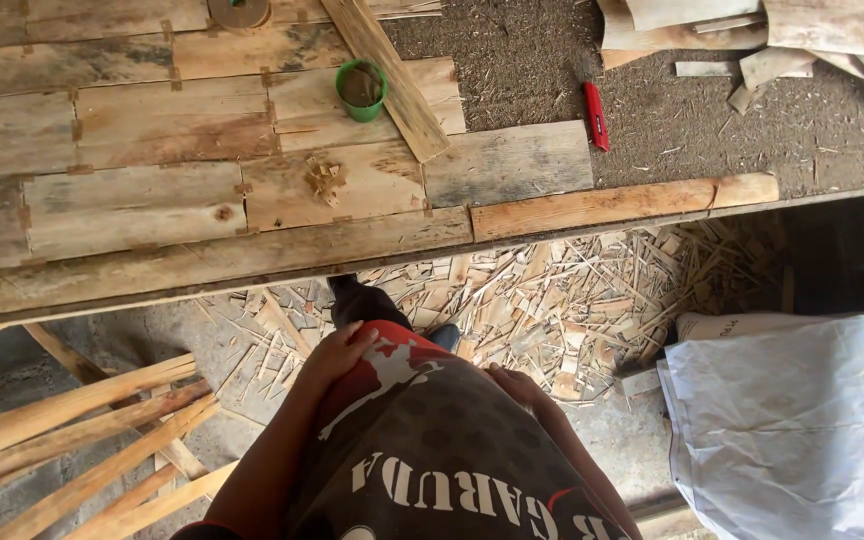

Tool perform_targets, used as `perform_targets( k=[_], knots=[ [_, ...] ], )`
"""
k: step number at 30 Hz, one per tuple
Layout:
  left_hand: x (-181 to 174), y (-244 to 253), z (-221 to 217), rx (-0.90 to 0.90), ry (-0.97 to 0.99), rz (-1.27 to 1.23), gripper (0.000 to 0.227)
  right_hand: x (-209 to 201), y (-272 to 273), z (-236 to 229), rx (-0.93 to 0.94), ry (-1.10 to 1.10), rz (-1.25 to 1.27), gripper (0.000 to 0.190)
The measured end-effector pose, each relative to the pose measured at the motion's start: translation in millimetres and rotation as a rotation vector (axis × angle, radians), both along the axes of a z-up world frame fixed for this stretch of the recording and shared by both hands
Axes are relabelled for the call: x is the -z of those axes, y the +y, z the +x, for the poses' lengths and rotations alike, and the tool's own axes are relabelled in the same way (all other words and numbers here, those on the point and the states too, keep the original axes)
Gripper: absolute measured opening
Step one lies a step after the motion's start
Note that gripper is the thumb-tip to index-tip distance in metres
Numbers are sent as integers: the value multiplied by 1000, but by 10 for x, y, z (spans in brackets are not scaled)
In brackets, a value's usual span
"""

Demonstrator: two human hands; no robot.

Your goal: Splicing, taping, and cutting pieces of thin wood veneer to assemble a pattern on a workbench.

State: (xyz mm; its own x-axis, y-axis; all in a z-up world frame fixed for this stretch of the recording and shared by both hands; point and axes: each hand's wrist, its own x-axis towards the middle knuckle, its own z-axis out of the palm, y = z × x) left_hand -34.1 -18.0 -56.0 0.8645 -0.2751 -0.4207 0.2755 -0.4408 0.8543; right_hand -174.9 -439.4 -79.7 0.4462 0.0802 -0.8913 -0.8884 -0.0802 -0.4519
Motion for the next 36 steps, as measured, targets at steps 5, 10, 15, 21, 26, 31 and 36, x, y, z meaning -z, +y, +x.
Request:
perform_targets(
  k=[5, 10, 15, 21, 26, 31, 36],
  knots=[
    [-886, -291, 347, 207, 56, 457, 63, 262, -333, -257, -350, -155, -426, 61],
    [-996, -357, 618, 176, 63, 302, 60, 544, -494, -264, -343, -289, -459, 56],
    [-1044, -378, 1058, 62, -7, 15, 57, 13, -329, 389, -451, -285, -395, 47],
    [-1204, -476, 1740, -181, -177, -96, 50, -1124, 208, 1809, -513, -363, -329, 35],
    [-1406, -568, 2095, -231, -391, -8, 46, -1519, 658, 2917, -413, -828, -639, 33],
    [-1221, -652, 2269, -86, -570, 139, 40, -1451, 972, 3634, -479, -895, -829, 54],
    [-1190, -672, 2144, -30, -593, 51, 27, -1378, 1161, 3987, -394, -949, -887, 85]
  ],
)
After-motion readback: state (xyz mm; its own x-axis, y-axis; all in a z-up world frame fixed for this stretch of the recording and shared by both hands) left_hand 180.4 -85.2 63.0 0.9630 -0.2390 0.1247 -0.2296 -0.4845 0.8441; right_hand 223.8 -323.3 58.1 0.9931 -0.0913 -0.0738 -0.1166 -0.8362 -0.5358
